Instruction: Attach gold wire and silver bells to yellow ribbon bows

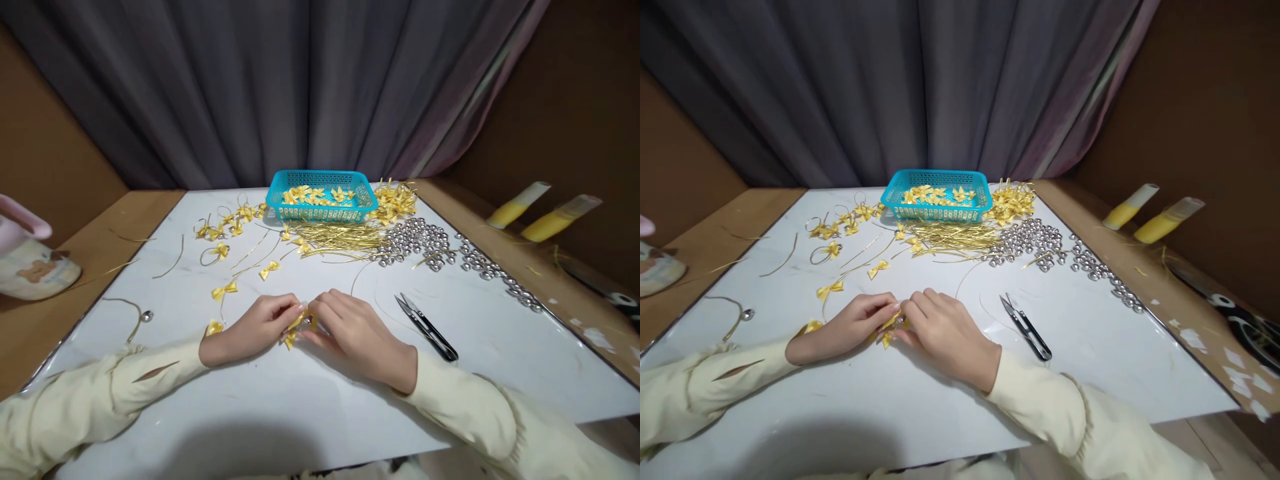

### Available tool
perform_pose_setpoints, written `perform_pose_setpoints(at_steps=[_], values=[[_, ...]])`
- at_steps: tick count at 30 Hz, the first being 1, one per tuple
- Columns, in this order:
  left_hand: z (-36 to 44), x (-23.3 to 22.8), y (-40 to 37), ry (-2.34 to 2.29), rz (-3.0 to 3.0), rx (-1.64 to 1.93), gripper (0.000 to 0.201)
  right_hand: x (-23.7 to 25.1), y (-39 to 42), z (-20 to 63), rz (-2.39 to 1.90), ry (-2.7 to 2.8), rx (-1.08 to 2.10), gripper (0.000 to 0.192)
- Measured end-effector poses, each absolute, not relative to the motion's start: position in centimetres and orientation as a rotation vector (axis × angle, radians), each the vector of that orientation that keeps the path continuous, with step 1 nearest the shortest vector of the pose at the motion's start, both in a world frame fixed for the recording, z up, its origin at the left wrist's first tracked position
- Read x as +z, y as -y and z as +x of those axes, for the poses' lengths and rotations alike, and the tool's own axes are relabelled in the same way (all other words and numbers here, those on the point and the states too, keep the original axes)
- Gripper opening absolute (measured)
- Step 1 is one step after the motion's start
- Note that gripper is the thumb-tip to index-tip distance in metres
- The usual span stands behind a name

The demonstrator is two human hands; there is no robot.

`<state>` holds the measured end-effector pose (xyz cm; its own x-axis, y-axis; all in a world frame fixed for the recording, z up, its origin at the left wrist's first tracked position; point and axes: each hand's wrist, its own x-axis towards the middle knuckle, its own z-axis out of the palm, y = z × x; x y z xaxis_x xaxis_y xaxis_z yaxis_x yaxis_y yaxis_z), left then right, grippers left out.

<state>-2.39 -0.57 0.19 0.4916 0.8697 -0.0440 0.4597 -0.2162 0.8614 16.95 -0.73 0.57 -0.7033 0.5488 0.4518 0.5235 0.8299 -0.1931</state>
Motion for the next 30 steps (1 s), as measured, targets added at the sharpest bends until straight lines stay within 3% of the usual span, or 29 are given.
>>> perform_pose_setpoints(at_steps=[5, 9, 23, 30], values=[[-2.3, 0.1, 0.6, -1.082, 1.944, 0.573, 0.031, 0.3, 0.6, 16.7, -0.795, 2.586, 0.085, 0.024], [-2.3, 0.0, 0.7, -1.094, 2.041, 0.609, 0.028, 0.8, 0.8, 16.9, -0.869, 2.519, 0.507, 0.016], [-2.4, 0.0, 1.3, -0.997, 2.214, 0.563, 0.025, 2.0, -0.5, 17.5, -1.069, 1.983, 1.744, 0.016], [-2.6, 0.3, 1.4, -0.965, 2.203, 0.516, 0.026, 2.6, -1.0, 18.2, -0.937, 2.018, 1.929, 0.022]])
